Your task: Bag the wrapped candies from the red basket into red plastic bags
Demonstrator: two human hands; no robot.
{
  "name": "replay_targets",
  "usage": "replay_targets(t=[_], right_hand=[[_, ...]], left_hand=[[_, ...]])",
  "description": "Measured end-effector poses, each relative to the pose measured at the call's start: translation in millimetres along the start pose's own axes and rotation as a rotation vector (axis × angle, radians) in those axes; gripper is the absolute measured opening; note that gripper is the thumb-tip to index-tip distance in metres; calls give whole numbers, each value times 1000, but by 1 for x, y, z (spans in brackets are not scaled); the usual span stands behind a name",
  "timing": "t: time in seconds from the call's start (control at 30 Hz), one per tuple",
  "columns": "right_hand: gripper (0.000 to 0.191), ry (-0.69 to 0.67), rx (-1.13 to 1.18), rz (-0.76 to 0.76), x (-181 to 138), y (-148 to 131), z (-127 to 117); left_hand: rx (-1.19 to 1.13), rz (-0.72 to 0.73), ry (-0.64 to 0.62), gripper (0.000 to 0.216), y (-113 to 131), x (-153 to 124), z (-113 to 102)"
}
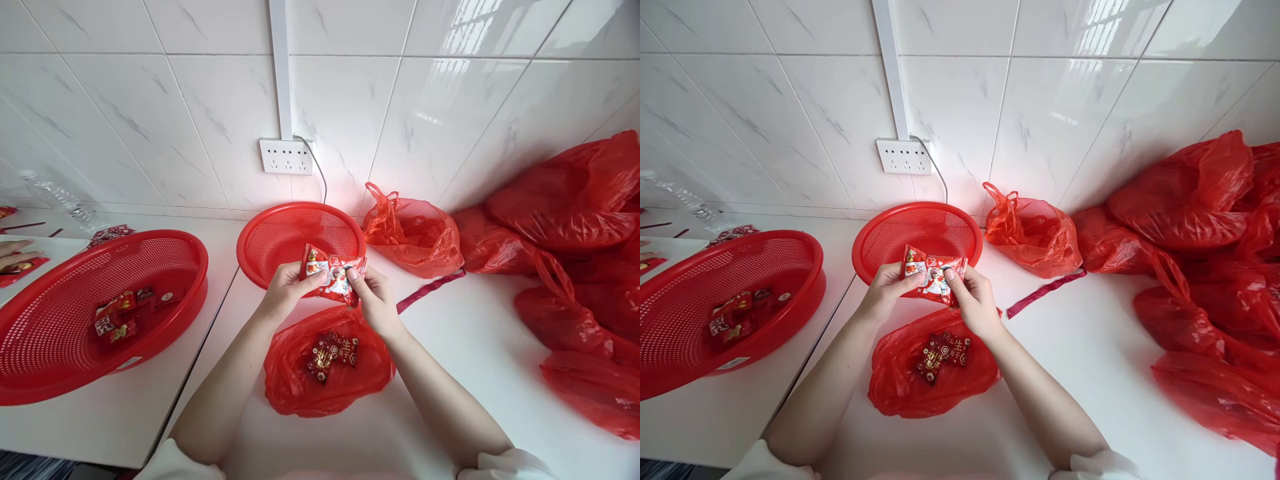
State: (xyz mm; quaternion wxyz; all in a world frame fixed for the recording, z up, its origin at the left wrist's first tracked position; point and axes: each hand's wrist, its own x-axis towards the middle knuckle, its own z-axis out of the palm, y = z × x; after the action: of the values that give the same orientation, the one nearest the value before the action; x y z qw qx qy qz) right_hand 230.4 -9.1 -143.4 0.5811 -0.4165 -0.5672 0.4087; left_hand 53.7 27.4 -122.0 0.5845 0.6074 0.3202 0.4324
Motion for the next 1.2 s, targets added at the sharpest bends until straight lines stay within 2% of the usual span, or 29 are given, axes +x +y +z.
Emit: replay_targets(t=[0.17,0.33,0.53,0.73,0.87,1.07,1.2], right_hand=[[35,59,14,35,1,1,0],[36,71,14,32,2,1,-2],[37,53,-12,23,3,2,-2],[30,15,76,2,3,5,-5],[31,9,128,31,5,4,-9],[30,14,137,140,9,-1,-10],[30,18,148,124,9,0,-12]], left_hand=[[102,47,27,30,2,1,-3],[73,95,-4,32,1,3,-7],[45,102,-40,28,3,2,-7],[83,134,-44,27,1,2,-8],[88,95,-63,25,1,1,-7],[56,24,-178,30,2,1,-4],[151,17,-149,34,3,1,-6]])
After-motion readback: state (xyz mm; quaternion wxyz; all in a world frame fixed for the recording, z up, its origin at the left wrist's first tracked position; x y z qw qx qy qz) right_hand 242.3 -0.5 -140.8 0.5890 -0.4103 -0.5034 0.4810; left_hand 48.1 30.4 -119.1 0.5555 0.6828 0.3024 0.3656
